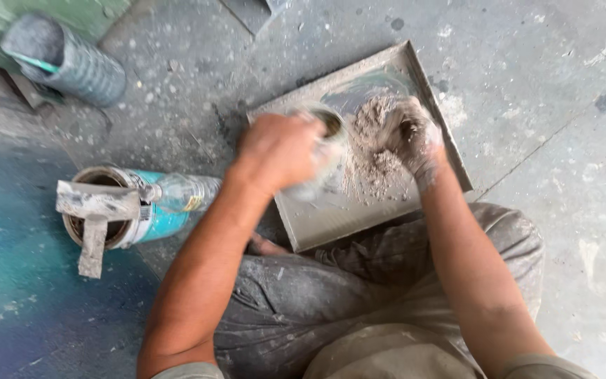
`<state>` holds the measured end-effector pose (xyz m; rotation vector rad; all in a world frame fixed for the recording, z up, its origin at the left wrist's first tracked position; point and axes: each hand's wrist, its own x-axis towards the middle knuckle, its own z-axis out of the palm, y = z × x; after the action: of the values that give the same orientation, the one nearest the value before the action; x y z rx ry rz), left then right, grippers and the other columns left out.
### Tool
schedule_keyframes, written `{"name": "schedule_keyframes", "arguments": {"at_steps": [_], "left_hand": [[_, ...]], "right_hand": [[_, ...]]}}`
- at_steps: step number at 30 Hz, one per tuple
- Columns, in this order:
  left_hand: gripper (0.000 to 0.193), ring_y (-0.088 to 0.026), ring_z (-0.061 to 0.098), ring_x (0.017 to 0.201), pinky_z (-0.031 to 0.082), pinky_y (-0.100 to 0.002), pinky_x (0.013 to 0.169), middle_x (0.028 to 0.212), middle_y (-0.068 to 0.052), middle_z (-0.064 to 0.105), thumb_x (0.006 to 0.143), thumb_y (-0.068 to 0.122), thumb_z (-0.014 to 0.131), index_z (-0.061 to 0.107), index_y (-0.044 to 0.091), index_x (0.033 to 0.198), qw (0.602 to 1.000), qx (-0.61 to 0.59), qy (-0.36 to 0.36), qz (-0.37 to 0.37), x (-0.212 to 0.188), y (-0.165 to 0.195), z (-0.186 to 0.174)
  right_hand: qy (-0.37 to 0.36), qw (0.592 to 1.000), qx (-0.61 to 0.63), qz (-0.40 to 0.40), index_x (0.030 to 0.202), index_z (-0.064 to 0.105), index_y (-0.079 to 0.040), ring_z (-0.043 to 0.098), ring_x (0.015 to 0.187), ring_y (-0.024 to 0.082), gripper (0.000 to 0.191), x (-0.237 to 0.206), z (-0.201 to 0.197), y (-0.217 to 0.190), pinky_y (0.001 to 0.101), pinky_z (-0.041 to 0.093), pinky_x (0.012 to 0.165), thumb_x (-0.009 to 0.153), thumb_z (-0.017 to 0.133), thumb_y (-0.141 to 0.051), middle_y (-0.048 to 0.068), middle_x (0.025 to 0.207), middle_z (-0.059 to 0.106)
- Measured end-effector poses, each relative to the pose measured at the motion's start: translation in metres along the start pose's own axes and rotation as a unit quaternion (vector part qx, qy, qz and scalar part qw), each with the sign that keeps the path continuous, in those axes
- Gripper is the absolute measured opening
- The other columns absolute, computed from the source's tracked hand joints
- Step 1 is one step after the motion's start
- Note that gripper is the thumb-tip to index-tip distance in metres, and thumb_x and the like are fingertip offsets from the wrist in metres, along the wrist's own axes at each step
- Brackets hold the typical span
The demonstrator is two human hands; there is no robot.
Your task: The person scoops a white powder from a yellow bag into a metal bowl, carries it to a workspace, and pours it onto a tray. They then add water from a small container and mix the powder and water by hand into a paste.
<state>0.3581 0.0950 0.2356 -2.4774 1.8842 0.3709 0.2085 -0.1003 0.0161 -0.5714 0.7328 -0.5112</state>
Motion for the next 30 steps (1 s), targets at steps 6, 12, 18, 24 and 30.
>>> {"name": "schedule_keyframes", "arguments": {"at_steps": [6,12,18,24,30], "left_hand": [[0.035,-0.029,0.071,0.068,0.056,-0.047,0.067,0.074,-0.012,0.073,0.089,0.043,0.064,0.076,0.013,0.075,0.984,0.048,-0.132,0.113,0.048,0.059,0.036],[0.024,-0.031,0.074,0.077,0.058,-0.046,0.068,0.080,-0.012,0.075,0.075,0.034,0.070,0.078,0.012,0.075,0.971,0.114,-0.140,0.160,0.084,0.083,0.063],[0.017,-0.027,0.071,0.072,0.056,-0.045,0.067,0.080,-0.010,0.074,0.078,0.028,0.067,0.077,0.014,0.078,0.975,0.118,-0.146,0.119,0.071,0.068,0.031],[0.045,-0.016,0.058,0.057,0.056,-0.038,0.057,0.072,-0.003,0.060,0.101,0.051,0.058,0.066,0.009,0.086,0.972,-0.030,-0.197,-0.127,0.005,-0.015,-0.053],[0.041,-0.033,0.070,0.087,0.055,-0.046,0.076,0.101,-0.021,0.074,0.093,0.041,0.079,0.076,0.002,0.107,0.984,-0.050,0.066,-0.157,-0.054,-0.139,-0.047]], "right_hand": [[0.035,0.982,0.119,0.139,0.109,0.070,-0.002,0.073,0.085,0.026,0.030,0.029,-0.035,0.041,0.0389,0.065,0.077,0.105,0.048,-0.022,0.014,0.100,0.074],[0.037,0.984,0.074,0.156,0.104,0.069,0.000,0.072,0.082,0.034,0.039,0.026,-0.047,0.055,0.0481,0.062,0.069,0.099,0.043,-0.029,0.020,0.096,0.074],[0.086,0.984,0.068,0.140,0.107,0.067,-0.005,0.071,0.079,0.024,0.028,0.006,-0.009,0.028,0.0394,0.064,0.066,0.101,0.051,-0.027,0.014,0.096,0.071],[-0.160,0.984,0.052,-0.057,0.100,0.063,-0.003,0.061,0.065,0.020,0.022,-0.027,0.034,-0.026,0.0331,0.054,0.057,0.112,0.055,-0.019,0.012,0.083,0.067],[-0.138,0.987,-0.074,0.040,0.112,0.064,-0.006,0.064,0.079,0.021,0.032,0.020,0.013,0.005,0.0329,0.057,0.066,0.114,0.048,-0.033,0.011,0.097,0.067]]}}
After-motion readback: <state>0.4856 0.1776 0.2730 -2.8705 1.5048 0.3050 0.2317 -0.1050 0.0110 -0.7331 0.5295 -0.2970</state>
